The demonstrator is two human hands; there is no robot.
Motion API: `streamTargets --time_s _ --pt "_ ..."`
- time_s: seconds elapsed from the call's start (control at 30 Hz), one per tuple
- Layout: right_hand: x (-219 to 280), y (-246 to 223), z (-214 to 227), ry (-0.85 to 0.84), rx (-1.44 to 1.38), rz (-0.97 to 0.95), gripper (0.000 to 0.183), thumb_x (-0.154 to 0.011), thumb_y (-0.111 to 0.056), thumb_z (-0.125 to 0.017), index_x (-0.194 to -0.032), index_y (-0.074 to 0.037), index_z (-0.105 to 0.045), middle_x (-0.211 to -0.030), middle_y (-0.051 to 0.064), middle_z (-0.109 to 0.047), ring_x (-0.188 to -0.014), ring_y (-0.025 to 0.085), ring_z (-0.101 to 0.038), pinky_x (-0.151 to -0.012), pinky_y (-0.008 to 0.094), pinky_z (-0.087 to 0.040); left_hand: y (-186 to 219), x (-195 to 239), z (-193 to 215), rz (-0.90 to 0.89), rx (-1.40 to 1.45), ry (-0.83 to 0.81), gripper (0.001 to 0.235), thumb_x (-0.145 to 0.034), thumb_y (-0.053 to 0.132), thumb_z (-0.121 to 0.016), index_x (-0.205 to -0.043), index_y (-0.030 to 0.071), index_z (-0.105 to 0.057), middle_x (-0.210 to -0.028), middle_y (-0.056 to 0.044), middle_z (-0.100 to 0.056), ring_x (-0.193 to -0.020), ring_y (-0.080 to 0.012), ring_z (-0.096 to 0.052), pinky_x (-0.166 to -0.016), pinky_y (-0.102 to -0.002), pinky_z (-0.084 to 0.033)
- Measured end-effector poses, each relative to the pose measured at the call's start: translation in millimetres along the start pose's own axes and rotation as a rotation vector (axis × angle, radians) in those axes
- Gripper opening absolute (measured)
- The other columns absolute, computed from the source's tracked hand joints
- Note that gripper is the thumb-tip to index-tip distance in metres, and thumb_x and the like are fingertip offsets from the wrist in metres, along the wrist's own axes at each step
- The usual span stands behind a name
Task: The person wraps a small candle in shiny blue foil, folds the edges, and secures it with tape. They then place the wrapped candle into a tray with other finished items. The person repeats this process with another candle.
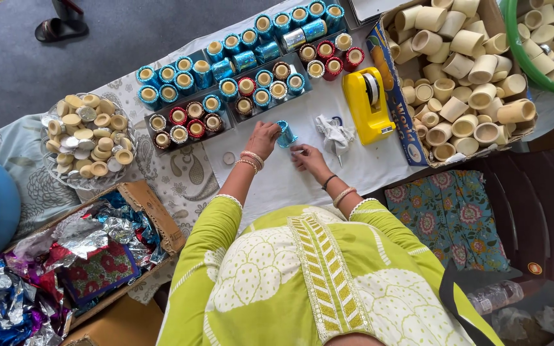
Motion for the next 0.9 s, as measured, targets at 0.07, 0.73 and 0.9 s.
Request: streamTargets --time_s 0.07,0.73,0.9 --pt "6.8 -14.7 -10.2 -0.019 -0.068 -0.004 0.027 -0.096 -0.02 -0.07 -0.12 -0.009 -0.07 -0.086 -0.001 -0.071 -0.067 0.006 -0.063 -0.061 0.024 -0.055 -6.5 -0.4 -4.9 0.017 0.017 0.013 0.009 -0.094 0.013 -0.067 -0.103 0.011 -0.068 -0.101 -0.006 -0.069 -0.1 -0.0325 -0.058 -0.086 -0.044 -0.052" --pt "1.4 -32.9 -6.5 0.155 -0.36 0.004 0.015 -0.101 -0.01 -0.051 -0.116 -0.01 -0.05 -0.091 0.012 -0.073 -0.065 0.018 -0.073 -0.055 0.029 -0.061 -12.1 17.3 -17.1 -0.014 0.089 0.138 0.009 -0.094 0.009 -0.067 -0.103 0.009 -0.065 -0.099 -0.011 -0.067 -0.095 -0.0353 -0.06 -0.082 -0.045 -0.052" --pt "13.3 -37.1 5.9 0.26 -0.177 0.163 0.02 -0.099 -0.006 -0.055 -0.119 -0.01 -0.052 -0.094 0.006 -0.066 -0.068 0.014 -0.068 -0.054 0.027 -0.057 1.4 23.7 -14.8 -0.185 0.004 0.097 0.014 -0.092 0.005 -0.067 -0.106 0.006 -0.063 -0.109 -0.012 -0.065 -0.109 -0.0344 -0.059 -0.091 -0.042 -0.053"
Point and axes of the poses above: each hand's wrist, its own x-axis away from the middle knuckle, its own z-axis out of the back of the hand, y = z × x, the point moved 3 cm from there along -x, towards the middle knuckle
